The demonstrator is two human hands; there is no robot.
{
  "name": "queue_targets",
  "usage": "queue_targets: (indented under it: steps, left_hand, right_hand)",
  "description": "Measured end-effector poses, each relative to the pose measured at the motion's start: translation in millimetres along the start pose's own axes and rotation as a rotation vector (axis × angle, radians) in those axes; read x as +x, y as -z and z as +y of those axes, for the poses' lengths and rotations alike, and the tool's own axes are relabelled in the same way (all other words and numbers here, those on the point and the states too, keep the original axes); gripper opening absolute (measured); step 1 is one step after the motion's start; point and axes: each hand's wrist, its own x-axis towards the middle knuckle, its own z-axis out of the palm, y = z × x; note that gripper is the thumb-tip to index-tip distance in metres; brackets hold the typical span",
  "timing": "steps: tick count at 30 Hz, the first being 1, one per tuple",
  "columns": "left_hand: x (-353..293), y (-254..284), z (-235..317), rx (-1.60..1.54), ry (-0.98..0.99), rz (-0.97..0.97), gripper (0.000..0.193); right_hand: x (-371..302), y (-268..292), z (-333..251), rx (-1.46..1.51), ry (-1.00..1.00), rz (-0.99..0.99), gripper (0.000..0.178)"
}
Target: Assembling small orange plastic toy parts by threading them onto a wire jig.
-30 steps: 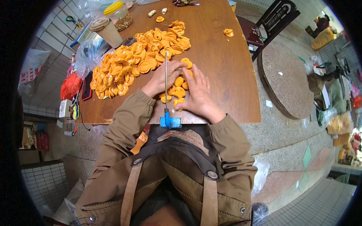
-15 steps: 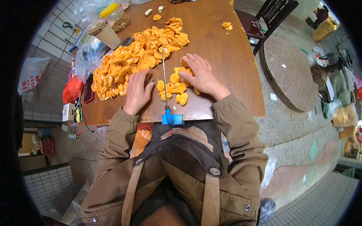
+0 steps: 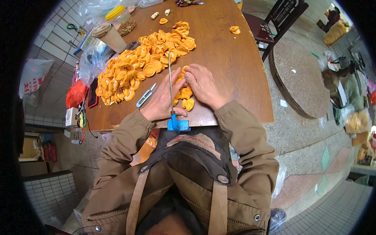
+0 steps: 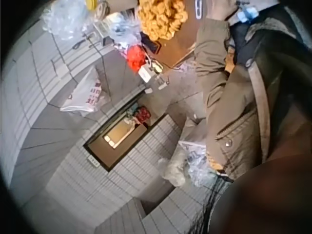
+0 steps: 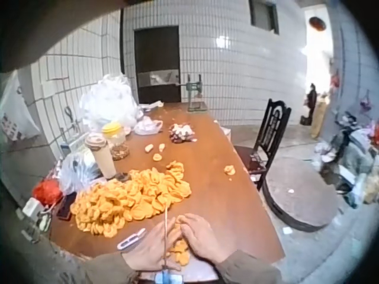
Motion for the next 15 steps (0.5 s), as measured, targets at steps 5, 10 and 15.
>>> queue_targets:
  steps: [5, 10, 15]
  left_hand:
    - [7.7, -17.4, -5.3, 0.055, 0.022, 0.068, 0.082]
    - [19.9, -31.2, -8.6, 0.036, 0.017, 0.174, 0.072]
    - [18.3, -49.4, -19.8, 0.068, 0.085, 0.191, 0.052]
  right_hand:
    - [-3.3, -13.1, -17.4, 0.254, -0.176, 0.010, 0.050]
    - [-3.1, -27.5, -16.3, 0.444, -0.213, 0.128, 0.055]
    - [-4.7, -28.2, -18.2, 0.469, -0.250, 0.069, 0.058]
